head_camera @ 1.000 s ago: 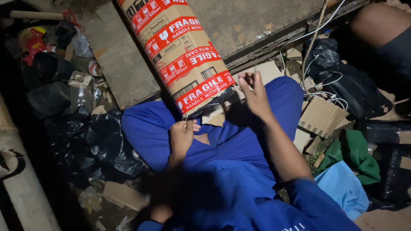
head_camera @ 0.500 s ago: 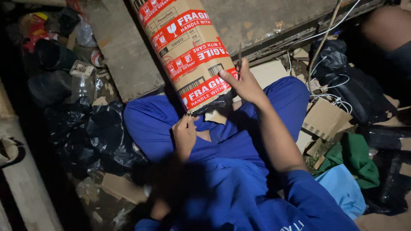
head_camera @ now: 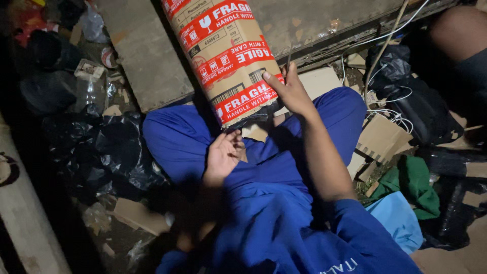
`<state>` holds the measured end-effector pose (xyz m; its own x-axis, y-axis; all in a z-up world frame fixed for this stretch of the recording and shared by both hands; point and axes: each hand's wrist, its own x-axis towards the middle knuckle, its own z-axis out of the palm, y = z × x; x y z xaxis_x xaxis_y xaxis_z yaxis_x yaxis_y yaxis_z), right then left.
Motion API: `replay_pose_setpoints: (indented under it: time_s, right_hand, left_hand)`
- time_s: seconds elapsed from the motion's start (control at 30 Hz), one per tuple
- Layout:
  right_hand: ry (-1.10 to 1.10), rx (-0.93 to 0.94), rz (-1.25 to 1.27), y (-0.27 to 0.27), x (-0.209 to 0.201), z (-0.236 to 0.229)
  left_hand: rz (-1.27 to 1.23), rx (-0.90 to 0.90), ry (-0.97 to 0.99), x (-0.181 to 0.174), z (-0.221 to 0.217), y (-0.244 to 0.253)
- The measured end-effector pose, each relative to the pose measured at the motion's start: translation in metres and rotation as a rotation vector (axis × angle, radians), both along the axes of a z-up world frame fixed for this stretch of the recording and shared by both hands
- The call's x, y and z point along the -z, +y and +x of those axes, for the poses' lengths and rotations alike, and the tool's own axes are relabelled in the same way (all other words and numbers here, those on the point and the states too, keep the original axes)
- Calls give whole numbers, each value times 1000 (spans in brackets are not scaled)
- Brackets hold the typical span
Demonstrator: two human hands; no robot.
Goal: The person sits cross-legged and secures a cylindrical cardboard package with red fragile tape. They fold and press cardboard flaps, then wrap and smooth tape around the cylinder to seal it.
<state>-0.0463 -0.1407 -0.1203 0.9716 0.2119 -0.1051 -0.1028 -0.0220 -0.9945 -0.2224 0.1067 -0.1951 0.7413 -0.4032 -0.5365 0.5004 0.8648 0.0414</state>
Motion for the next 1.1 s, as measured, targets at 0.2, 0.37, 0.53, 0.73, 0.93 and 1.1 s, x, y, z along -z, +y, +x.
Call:
replay_pose_setpoints:
  time_s: [0.2,0.37,0.53,0.73,0.93,1.1]
  right_hand:
    - [29,12,-29,-1,7,6]
    - [47,11,-131,-2,8,6]
    - [29,-14,-22,-4,5,9]
    - [42,-59,-157,-6,5,14]
    - [95,-48,-250,-6,0,15]
    - [96,-27,-167,-4,3,11]
  left_hand:
    - [-452,-39,-128,-14,17,-8]
    - [-456,-81,-46,-35,17,-13]
    - [-473,-67,-45,-38,20,-12]
    - [-154,-177,-165,-13,13,-19]
    - [1321,-255,-267,-18,13,-39]
    - [2099,-175,-761,-64,16,-28]
